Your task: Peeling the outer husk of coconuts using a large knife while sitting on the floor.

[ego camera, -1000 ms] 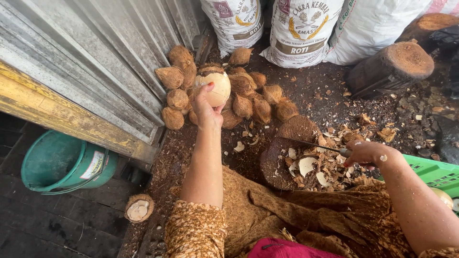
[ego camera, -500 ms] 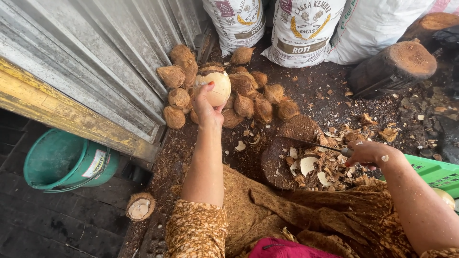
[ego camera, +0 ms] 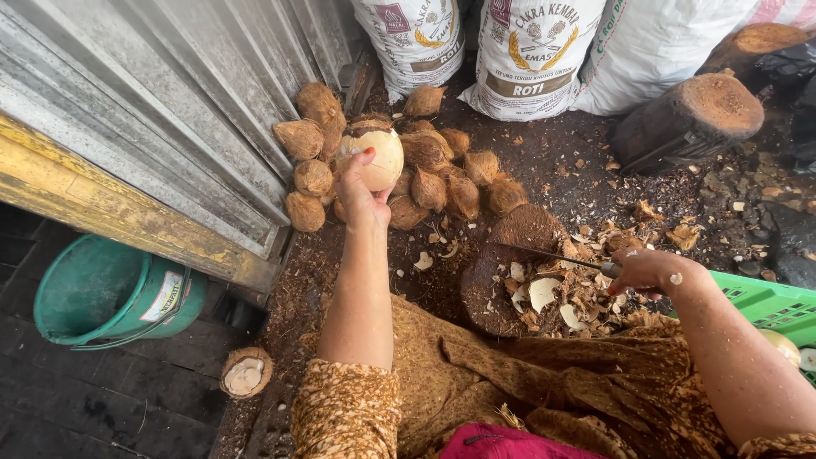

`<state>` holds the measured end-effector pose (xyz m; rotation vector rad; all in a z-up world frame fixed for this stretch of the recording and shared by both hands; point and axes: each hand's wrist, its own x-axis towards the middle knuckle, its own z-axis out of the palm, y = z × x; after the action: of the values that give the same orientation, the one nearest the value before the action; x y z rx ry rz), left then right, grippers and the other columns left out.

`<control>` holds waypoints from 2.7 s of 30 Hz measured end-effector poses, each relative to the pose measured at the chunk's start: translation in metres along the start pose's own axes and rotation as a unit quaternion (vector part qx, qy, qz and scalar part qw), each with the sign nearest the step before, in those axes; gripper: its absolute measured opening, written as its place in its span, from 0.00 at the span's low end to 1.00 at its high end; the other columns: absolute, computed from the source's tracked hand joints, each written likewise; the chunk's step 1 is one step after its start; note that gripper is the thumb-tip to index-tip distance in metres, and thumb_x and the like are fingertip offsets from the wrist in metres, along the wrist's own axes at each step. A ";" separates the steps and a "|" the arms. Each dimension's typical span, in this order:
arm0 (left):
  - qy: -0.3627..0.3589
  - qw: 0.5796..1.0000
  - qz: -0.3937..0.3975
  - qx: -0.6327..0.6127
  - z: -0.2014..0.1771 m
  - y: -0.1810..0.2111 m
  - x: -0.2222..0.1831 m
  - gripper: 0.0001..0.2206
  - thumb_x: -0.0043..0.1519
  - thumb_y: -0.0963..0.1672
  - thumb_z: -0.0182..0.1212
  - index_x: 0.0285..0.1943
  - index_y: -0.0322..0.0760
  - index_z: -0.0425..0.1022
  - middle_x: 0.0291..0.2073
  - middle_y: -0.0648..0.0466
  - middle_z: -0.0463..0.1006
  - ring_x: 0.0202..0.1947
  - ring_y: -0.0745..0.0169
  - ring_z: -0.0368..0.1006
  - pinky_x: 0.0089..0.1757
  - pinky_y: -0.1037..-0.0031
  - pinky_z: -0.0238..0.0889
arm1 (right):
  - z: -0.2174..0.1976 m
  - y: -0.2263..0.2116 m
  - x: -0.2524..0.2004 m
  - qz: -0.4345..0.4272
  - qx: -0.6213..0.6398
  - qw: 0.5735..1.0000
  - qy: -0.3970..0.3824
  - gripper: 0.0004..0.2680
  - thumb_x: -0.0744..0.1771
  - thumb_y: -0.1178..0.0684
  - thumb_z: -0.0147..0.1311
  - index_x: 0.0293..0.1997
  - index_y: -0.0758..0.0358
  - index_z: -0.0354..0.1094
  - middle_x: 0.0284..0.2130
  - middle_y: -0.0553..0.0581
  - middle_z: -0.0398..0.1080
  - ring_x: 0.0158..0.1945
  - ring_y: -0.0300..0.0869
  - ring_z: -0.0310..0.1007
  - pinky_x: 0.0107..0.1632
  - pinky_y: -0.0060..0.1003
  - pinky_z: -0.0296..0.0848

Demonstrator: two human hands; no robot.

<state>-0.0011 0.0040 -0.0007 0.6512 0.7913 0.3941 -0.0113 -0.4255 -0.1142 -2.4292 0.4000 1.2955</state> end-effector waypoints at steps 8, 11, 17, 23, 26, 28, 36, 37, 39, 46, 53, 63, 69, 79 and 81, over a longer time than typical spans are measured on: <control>0.026 1.000 -0.005 0.001 0.004 0.008 -0.016 0.39 0.37 0.42 0.68 0.65 0.43 0.65 0.64 0.46 0.62 0.64 0.43 0.62 0.53 0.47 0.73 | -0.001 -0.004 -0.007 0.005 -0.001 1.000 0.006 0.15 0.67 0.56 0.63 0.59 0.58 0.66 0.38 0.63 0.71 0.27 0.43 0.60 0.26 0.33 0.64; 0.044 0.999 -0.007 -0.004 0.004 0.009 -0.019 0.38 0.38 0.42 0.69 0.64 0.40 0.64 0.64 0.45 0.60 0.64 0.42 0.62 0.51 0.48 0.75 | 0.001 0.000 0.000 0.002 0.007 1.000 0.002 0.15 0.67 0.57 0.63 0.59 0.60 0.65 0.39 0.63 0.71 0.27 0.43 0.61 0.26 0.33 0.64; 0.044 0.999 -0.017 -0.012 0.003 0.007 -0.011 0.39 0.39 0.42 0.69 0.66 0.39 0.64 0.63 0.45 0.63 0.63 0.44 0.64 0.52 0.51 0.74 | 0.001 0.000 -0.003 0.008 -0.004 1.000 0.006 0.19 0.67 0.55 0.63 0.65 0.54 0.62 0.44 0.64 0.71 0.29 0.42 0.62 0.29 0.32 0.66; -0.025 1.000 -0.002 0.005 -0.001 0.000 -0.001 0.38 0.39 0.43 0.66 0.66 0.48 0.65 0.64 0.45 0.65 0.63 0.42 0.63 0.52 0.53 0.72 | -0.005 -0.016 -0.028 0.031 -0.078 0.996 0.022 0.19 0.65 0.59 0.63 0.59 0.51 0.58 0.47 0.58 0.72 0.34 0.43 0.65 0.33 0.32 0.68; -0.029 1.000 -0.001 0.008 0.000 -0.002 0.003 0.37 0.40 0.43 0.66 0.66 0.46 0.65 0.64 0.43 0.65 0.62 0.40 0.64 0.52 0.52 0.72 | -0.009 -0.028 -0.054 0.043 -0.192 0.978 0.066 0.06 0.67 0.55 0.58 0.46 0.61 0.75 0.36 0.53 0.78 0.29 0.37 0.70 0.32 0.25 0.72; -0.032 0.999 0.003 0.011 0.000 -0.002 0.005 0.37 0.42 0.43 0.66 0.67 0.44 0.64 0.64 0.41 0.65 0.62 0.38 0.65 0.51 0.51 0.73 | -0.012 -0.036 -0.074 0.052 -0.228 0.968 0.095 0.09 0.67 0.53 0.56 0.50 0.58 0.75 0.36 0.52 0.80 0.33 0.37 0.76 0.38 0.27 0.79; -0.038 0.999 -0.008 -0.009 0.008 -0.005 -0.008 0.40 0.37 0.43 0.65 0.66 0.46 0.64 0.63 0.46 0.69 0.63 0.38 0.65 0.53 0.47 0.71 | 0.008 -0.075 -0.083 -0.135 -0.116 0.981 0.072 0.28 0.66 0.52 0.57 0.74 0.35 0.47 0.45 0.62 0.77 0.39 0.47 0.74 0.49 0.41 0.74; -0.033 0.999 -0.005 -0.013 0.010 -0.009 -0.007 0.40 0.37 0.43 0.65 0.66 0.46 0.64 0.63 0.46 0.69 0.63 0.38 0.65 0.53 0.47 0.71 | 0.019 -0.092 -0.079 -0.138 -0.122 0.980 0.070 0.28 0.66 0.52 0.57 0.74 0.35 0.47 0.45 0.62 0.77 0.39 0.47 0.74 0.49 0.41 0.74; -0.015 1.000 -0.004 -0.023 0.012 -0.016 -0.004 0.38 0.37 0.42 0.66 0.65 0.44 0.68 0.59 0.46 0.72 0.60 0.38 0.68 0.51 0.43 0.71 | 0.043 -0.127 -0.072 -0.144 -0.337 0.915 0.169 0.23 0.67 0.53 0.50 0.69 0.27 0.51 0.36 0.46 0.76 0.30 0.33 0.73 0.29 0.18 0.69; -0.034 0.993 0.046 -0.099 0.028 -0.034 -0.017 0.50 0.36 0.41 0.76 0.71 0.31 0.50 0.59 0.35 0.59 0.61 0.39 0.59 0.50 0.39 0.60 | 0.173 -0.252 0.028 -0.463 -0.065 0.852 0.237 0.06 0.61 0.49 0.55 0.40 0.46 0.71 0.25 0.54 0.76 0.37 0.49 0.80 0.42 0.43 0.78; -0.083 0.995 0.049 -0.001 0.009 -0.026 -0.020 0.50 0.36 0.45 0.77 0.70 0.32 0.52 0.58 0.36 0.61 0.62 0.38 0.60 0.53 0.42 0.63 | 0.262 -0.378 0.019 -0.580 -0.473 0.606 0.270 0.29 0.65 0.49 0.58 0.71 0.60 0.44 0.36 0.61 0.72 0.36 0.52 0.78 0.38 0.47 0.75; -0.049 0.996 0.053 -0.046 0.011 -0.016 -0.022 0.48 0.38 0.40 0.76 0.70 0.26 0.52 0.57 0.33 0.60 0.59 0.41 0.61 0.50 0.47 0.63 | 0.186 -0.234 0.042 -0.370 -0.244 0.864 0.241 0.23 0.55 0.27 0.59 0.47 0.43 0.69 0.33 0.52 0.78 0.47 0.48 0.79 0.50 0.49 0.75; -0.068 0.997 0.020 -0.030 0.008 -0.040 -0.013 0.46 0.39 0.40 0.78 0.69 0.31 0.55 0.58 0.35 0.61 0.59 0.39 0.61 0.51 0.40 0.63 | 0.115 -0.129 -0.067 -0.217 -0.132 0.951 0.175 0.27 0.57 0.37 0.63 0.63 0.42 0.68 0.44 0.65 0.78 0.54 0.58 0.76 0.59 0.53 0.73; -0.080 0.997 -0.008 0.008 0.019 -0.082 -0.014 0.47 0.37 0.41 0.79 0.68 0.32 0.57 0.57 0.33 0.62 0.60 0.37 0.60 0.50 0.35 0.61 | 0.182 -0.039 0.005 -0.108 0.411 0.885 0.190 0.20 0.56 0.49 0.73 0.50 0.55 0.77 0.16 0.65 0.72 0.17 0.53 0.75 0.23 0.46 0.72; -0.102 0.994 -0.027 0.016 0.019 -0.087 -0.013 0.46 0.38 0.42 0.79 0.67 0.34 0.56 0.57 0.35 0.61 0.60 0.36 0.60 0.50 0.36 0.63 | 0.187 -0.048 0.018 -0.148 0.493 0.835 0.194 0.16 0.60 0.54 0.63 0.49 0.71 0.70 0.15 0.68 0.67 0.15 0.51 0.69 0.18 0.44 0.67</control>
<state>0.0127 -0.0749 -0.0425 0.6864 0.6191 0.2621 -0.1198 -0.3018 -0.2172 -1.7043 0.5803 0.2766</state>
